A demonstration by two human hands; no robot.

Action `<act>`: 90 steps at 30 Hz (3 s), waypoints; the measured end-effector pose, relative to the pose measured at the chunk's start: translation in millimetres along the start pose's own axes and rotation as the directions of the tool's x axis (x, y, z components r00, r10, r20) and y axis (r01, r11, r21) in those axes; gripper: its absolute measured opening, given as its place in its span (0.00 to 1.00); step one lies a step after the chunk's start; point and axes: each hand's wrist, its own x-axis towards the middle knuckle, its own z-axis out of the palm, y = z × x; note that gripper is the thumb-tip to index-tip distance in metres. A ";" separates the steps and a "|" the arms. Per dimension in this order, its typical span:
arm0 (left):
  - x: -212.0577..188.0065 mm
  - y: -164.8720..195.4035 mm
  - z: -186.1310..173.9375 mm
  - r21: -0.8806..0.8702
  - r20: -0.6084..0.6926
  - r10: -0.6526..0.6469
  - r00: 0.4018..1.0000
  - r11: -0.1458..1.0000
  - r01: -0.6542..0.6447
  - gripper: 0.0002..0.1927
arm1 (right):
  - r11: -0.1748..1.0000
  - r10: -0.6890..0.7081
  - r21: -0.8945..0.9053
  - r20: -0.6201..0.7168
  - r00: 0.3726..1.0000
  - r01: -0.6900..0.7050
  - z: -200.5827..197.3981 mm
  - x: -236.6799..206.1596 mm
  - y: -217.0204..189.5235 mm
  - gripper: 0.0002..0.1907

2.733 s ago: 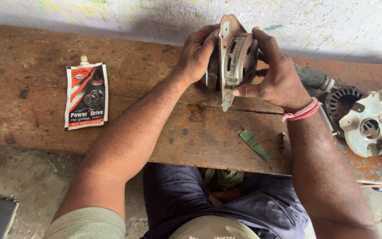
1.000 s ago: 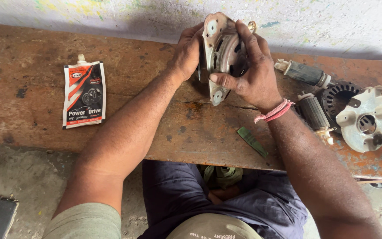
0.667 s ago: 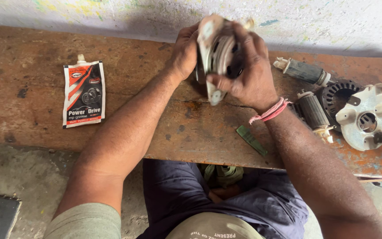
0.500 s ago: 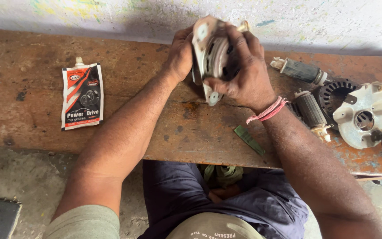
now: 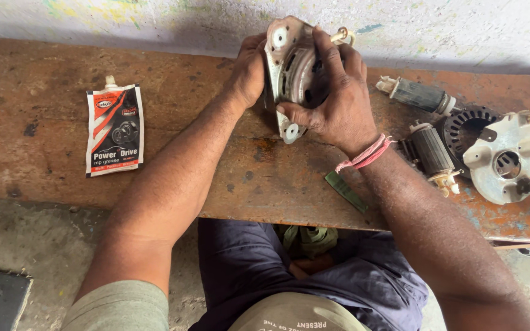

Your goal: The person assembles a small electric motor by hand, inserting the rotor into the stator and aligning the housing. They use pliers to adjust internal components and a wrench to tighten bolts, then rotate the shaft to check movement.

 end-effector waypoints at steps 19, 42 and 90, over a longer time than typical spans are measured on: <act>-54.0 72.6 50.7 0.346 -0.110 0.010 0.994 0.938 0.029 0.49 | 0.976 0.102 -0.187 -0.075 0.992 -0.114 2.4 -2.2 -38.7 0.68; -54.6 67.9 37.2 0.099 -0.110 -0.155 0.982 0.981 0.166 0.34 | 0.969 0.091 -0.230 -0.010 0.996 -0.091 8.1 1.3 -39.2 0.74; -52.1 58.3 32.2 0.026 -0.195 -0.258 0.946 0.963 0.268 0.44 | 0.062 0.283 0.873 0.449 0.848 -0.483 9.7 19.9 55.2 0.43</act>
